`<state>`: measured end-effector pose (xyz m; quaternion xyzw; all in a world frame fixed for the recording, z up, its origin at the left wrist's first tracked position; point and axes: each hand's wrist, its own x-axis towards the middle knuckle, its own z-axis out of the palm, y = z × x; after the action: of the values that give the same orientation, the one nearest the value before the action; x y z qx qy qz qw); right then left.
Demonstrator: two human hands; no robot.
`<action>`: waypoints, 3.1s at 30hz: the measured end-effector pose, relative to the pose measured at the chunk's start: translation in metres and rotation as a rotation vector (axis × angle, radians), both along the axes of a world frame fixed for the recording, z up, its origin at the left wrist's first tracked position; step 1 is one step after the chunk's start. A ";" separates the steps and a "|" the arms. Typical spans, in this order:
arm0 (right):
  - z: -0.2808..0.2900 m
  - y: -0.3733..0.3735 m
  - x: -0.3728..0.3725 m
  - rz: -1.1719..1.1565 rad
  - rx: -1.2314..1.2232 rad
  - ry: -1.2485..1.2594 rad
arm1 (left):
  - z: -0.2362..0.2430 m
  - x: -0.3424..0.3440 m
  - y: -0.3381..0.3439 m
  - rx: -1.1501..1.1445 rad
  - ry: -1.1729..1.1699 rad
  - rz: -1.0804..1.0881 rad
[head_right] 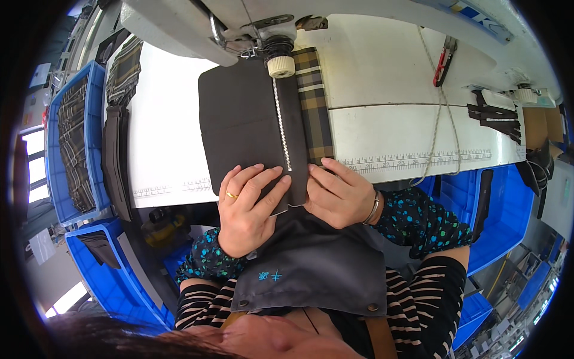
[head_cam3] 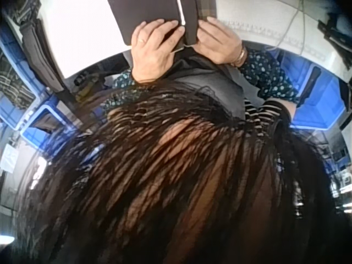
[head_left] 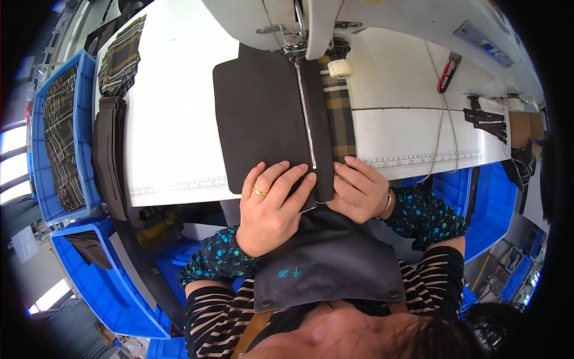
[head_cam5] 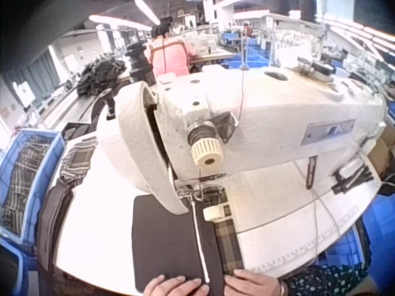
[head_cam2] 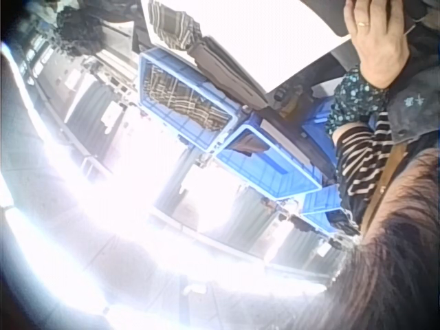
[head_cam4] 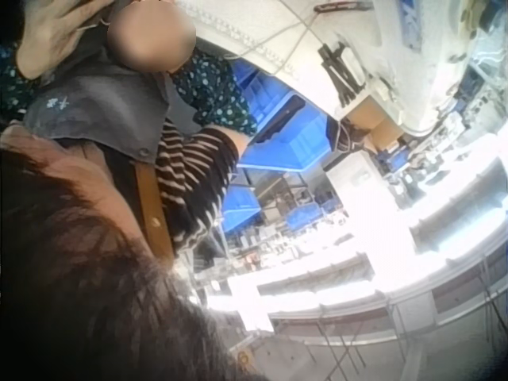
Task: The person uses an industrial sewing machine to attach a zipper to a piece of dark fabric. They align the zipper with the fabric edge, guide it under the presser foot, and sew along the zipper teeth. The person repeats this process for multiple fabric pieces, trimming threads and adjusting the material as needed.
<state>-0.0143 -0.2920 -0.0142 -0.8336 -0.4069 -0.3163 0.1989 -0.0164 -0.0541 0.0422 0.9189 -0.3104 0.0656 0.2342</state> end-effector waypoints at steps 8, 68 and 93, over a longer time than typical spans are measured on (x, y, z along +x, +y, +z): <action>0.002 -0.001 -0.002 0.007 0.002 0.034 | 0.001 0.001 -0.001 0.006 0.002 -0.004; 0.118 -0.512 0.102 -0.759 1.343 0.304 | -0.022 0.146 0.002 0.031 -0.134 -0.176; 0.149 -0.487 0.080 -1.027 1.060 0.087 | -0.028 0.143 0.003 -0.002 -0.099 -0.172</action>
<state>0.0661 -0.7791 0.1344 -0.7231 0.2501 -0.4901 0.4176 0.1264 -0.0507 0.0139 0.8842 -0.3995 0.0909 0.2242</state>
